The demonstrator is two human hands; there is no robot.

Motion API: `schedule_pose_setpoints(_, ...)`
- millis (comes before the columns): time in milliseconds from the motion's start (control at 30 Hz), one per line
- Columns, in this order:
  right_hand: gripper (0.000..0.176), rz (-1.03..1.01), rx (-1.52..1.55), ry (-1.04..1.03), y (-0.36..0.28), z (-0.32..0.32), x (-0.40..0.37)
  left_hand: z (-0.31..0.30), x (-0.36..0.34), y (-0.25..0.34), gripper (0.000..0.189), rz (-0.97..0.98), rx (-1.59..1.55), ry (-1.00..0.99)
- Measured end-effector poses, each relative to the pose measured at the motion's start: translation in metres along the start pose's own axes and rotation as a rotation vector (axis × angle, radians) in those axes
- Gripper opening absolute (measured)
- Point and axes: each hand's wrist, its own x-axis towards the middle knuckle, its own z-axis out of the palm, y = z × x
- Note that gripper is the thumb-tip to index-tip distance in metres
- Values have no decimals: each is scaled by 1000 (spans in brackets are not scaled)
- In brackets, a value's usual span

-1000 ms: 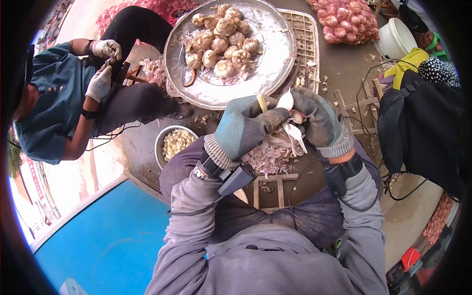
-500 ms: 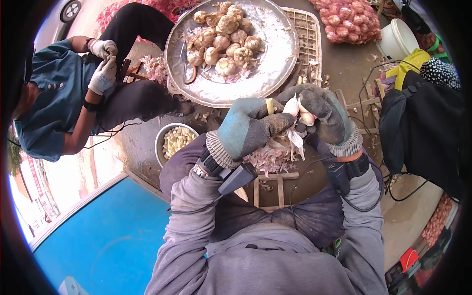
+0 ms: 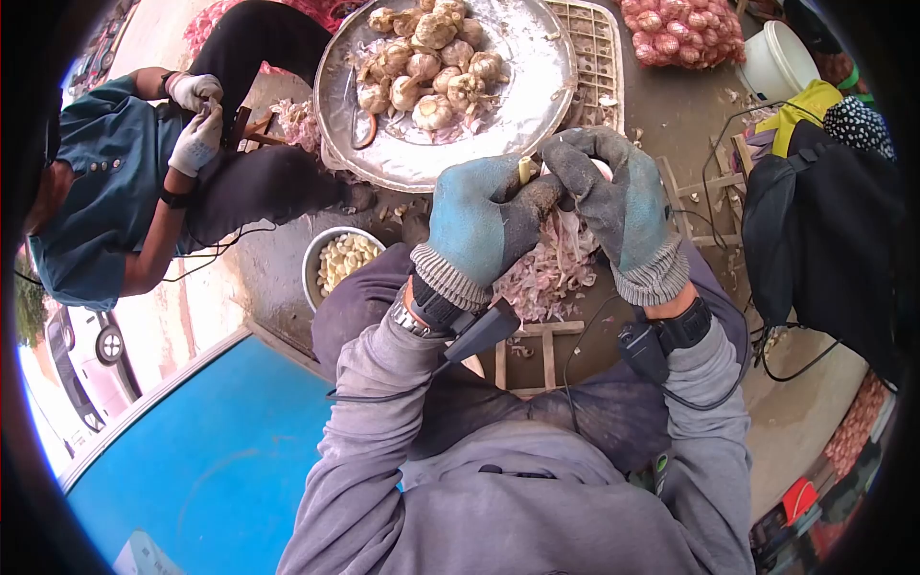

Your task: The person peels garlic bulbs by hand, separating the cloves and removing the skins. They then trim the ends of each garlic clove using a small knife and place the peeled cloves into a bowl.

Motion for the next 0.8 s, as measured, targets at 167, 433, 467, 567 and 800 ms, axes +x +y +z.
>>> schedule_pose_setpoints(167,19,-381,-214,158,17,2,8,6,5,3,13,-72,-7,65)
schedule_pose_setpoints(433,36,-7,309,-79,17,-17,6,3,3,-3,21,47,-137,-41)
schedule_pose_setpoints(467,36,-141,241,-99,16,-16,4,6,0,-3,20,-34,-340,-52)
schedule_pose_setpoints(567,34,-55,188,-81,12,-12,4,4,-2,1,18,31,-153,-9)
schedule_pose_setpoints(800,30,-74,49,-64,12,-5,7,3,-2,-9,14,-9,-116,-37)
